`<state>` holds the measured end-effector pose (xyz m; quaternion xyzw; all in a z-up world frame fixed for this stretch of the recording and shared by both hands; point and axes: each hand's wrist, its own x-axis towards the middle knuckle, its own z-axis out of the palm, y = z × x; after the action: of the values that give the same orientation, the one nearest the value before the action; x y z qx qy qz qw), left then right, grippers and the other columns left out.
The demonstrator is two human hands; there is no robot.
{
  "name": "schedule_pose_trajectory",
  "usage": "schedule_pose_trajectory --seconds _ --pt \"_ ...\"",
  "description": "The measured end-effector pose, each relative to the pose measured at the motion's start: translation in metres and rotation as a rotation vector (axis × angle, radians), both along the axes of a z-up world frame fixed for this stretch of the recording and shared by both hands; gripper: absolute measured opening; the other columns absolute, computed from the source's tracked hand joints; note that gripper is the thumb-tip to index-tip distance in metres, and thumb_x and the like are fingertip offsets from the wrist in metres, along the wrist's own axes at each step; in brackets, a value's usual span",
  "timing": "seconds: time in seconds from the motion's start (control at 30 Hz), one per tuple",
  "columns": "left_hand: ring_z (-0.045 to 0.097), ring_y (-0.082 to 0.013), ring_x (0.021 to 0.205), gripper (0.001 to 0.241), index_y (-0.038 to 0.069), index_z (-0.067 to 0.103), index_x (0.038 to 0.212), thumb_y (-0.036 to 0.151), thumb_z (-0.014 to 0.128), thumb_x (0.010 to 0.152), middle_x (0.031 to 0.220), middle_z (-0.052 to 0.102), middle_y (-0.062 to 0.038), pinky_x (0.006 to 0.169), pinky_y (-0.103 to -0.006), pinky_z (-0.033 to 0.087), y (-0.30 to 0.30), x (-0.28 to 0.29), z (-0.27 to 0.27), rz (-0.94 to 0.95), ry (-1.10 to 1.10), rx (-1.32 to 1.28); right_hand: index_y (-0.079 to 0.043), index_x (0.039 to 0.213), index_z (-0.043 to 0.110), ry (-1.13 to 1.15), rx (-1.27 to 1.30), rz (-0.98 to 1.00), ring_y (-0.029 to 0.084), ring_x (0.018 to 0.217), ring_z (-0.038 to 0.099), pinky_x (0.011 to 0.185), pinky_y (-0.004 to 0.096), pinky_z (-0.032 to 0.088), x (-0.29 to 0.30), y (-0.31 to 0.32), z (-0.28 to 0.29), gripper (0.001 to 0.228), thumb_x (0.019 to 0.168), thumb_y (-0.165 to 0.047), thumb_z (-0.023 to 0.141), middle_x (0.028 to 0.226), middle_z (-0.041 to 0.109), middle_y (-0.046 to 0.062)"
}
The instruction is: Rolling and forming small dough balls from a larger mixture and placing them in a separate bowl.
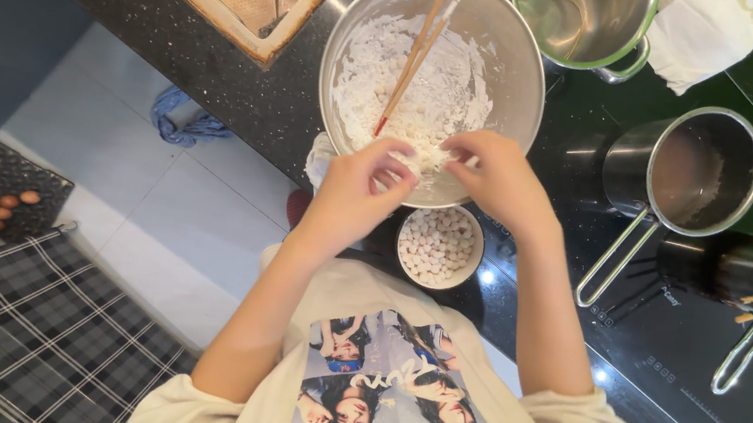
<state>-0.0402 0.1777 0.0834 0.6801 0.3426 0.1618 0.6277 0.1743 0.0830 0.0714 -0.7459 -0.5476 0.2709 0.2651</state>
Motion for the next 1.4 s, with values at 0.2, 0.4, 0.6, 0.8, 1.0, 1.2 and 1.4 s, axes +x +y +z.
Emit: schedule_pose_trajectory --seconds 0.2,0.4,0.6,0.8,1.0,1.2,1.4 --pt "0.072 -0.0078 0.080 0.029 0.006 0.066 0.118 0.015 0.072 0.091 0.090 0.078 -0.004 0.067 -0.0228 0.054 0.022 0.001 -0.013 0.057 -0.133 0.034 -0.001 0.102 0.075 -0.079 -0.365 0.078 0.030 0.079 0.071 0.072 0.039 0.055 -0.011 0.041 -0.022 0.030 0.075 -0.014 0.079 0.087 0.073 0.016" --pt "0.073 -0.0086 0.082 0.025 0.006 0.068 0.115 0.014 0.071 0.092 0.092 0.078 -0.004 0.070 -0.0234 0.055 0.033 0.007 -0.026 0.058 -0.151 0.014 -0.001 0.103 0.074 0.000 -0.310 0.101 0.027 0.080 0.073 0.076 0.036 0.057 -0.001 0.040 -0.026 0.026 0.078 -0.009 0.075 0.088 0.074 0.016" --pt "0.076 -0.0123 0.087 0.023 0.006 0.069 0.114 0.013 0.071 0.092 0.093 0.079 -0.005 0.075 -0.0256 0.055 0.037 0.019 -0.028 0.020 -0.179 0.041 0.000 0.115 0.072 0.380 -0.110 -0.037 0.015 0.092 0.073 0.084 0.030 0.059 0.006 0.029 -0.005 0.027 0.089 -0.008 0.070 0.101 0.075 0.009" --pt "0.076 -0.0145 0.090 0.028 0.007 0.069 0.116 0.007 0.071 0.088 0.108 0.076 -0.006 0.076 -0.0279 0.058 0.032 0.034 -0.025 -0.026 -0.194 0.087 0.003 0.125 0.069 0.789 -0.074 -0.187 0.013 0.105 0.071 0.093 0.028 0.057 0.009 0.017 0.000 0.033 0.093 -0.006 0.069 0.112 0.076 0.007" --pt "0.071 -0.0180 0.088 0.032 0.006 0.069 0.109 0.011 0.082 0.081 0.104 0.069 -0.008 0.071 -0.0309 0.057 0.029 0.041 -0.006 0.003 -0.235 0.218 0.005 0.129 0.068 0.873 0.010 -0.262 0.016 0.102 0.070 0.093 0.031 0.057 0.004 0.009 0.000 0.037 0.093 -0.003 0.071 0.114 0.075 0.012" --pt "0.071 -0.0233 0.098 0.019 0.006 0.068 0.108 0.005 0.077 0.091 0.103 0.070 -0.008 0.085 -0.0362 0.058 0.022 0.040 -0.017 0.007 -0.286 0.445 0.006 0.127 0.067 0.973 0.078 -0.358 0.019 0.107 0.072 0.098 0.034 0.059 -0.002 0.007 -0.007 0.033 0.096 -0.005 0.069 0.117 0.074 0.014" --pt "0.073 -0.0184 0.089 0.023 0.003 0.068 0.112 -0.003 0.068 0.089 0.105 0.068 -0.010 0.076 -0.0291 0.061 0.022 0.046 -0.007 0.067 -0.307 0.238 0.004 0.130 0.067 0.906 0.099 -0.338 0.016 0.100 0.072 0.093 0.031 0.058 -0.007 0.003 -0.004 0.032 0.100 -0.006 0.062 0.116 0.074 0.012"
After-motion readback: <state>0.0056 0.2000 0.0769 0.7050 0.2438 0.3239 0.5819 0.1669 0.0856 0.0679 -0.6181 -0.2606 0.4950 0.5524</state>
